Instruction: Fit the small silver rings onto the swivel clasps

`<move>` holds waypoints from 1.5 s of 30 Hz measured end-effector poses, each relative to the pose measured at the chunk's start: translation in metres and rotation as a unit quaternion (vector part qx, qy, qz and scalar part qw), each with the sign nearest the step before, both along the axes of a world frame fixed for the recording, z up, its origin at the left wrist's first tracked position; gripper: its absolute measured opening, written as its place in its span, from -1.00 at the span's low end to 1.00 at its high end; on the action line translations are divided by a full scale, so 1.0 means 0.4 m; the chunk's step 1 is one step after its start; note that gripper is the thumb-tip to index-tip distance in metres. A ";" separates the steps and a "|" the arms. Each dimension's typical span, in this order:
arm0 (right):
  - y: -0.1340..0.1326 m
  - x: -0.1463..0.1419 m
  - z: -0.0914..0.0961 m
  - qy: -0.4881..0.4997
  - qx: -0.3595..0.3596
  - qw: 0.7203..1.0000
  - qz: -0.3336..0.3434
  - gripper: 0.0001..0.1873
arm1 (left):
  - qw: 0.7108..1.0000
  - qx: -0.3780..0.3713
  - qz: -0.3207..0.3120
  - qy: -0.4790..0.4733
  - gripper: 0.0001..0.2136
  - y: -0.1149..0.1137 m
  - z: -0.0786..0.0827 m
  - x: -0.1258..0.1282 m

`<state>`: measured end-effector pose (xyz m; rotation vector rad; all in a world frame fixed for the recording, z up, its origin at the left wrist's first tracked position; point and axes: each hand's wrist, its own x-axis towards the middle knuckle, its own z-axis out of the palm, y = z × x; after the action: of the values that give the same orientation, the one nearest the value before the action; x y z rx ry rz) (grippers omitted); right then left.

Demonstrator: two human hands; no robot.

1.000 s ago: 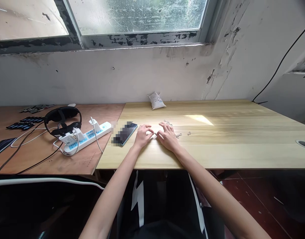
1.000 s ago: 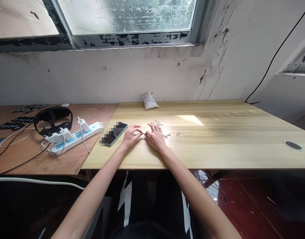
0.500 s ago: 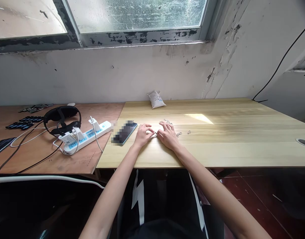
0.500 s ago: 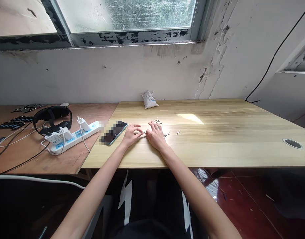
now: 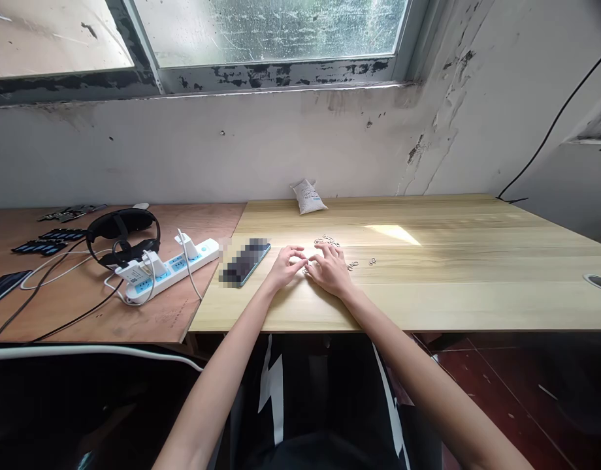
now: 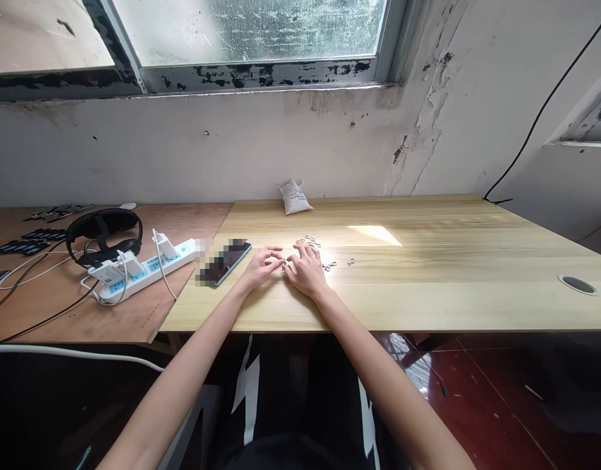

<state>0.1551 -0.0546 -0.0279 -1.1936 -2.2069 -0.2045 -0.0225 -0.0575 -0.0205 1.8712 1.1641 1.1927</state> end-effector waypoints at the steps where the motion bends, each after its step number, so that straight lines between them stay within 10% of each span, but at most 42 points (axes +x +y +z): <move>1: -0.002 -0.003 0.003 -0.006 0.009 1.000 0.000 -0.75 | 1.000 -0.001 -0.002 0.000 -0.88 0.000 0.001 0.001; 45: 0.001 -0.011 0.004 0.071 -0.014 0.995 0.062 -0.76 | 0.986 -0.072 -0.030 -0.145 -0.71 0.015 0.015 -0.017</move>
<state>0.1508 -0.0542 -0.0262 -1.0479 -2.1559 -0.0368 -0.0295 -0.0516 -0.0144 1.5539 0.9975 1.2631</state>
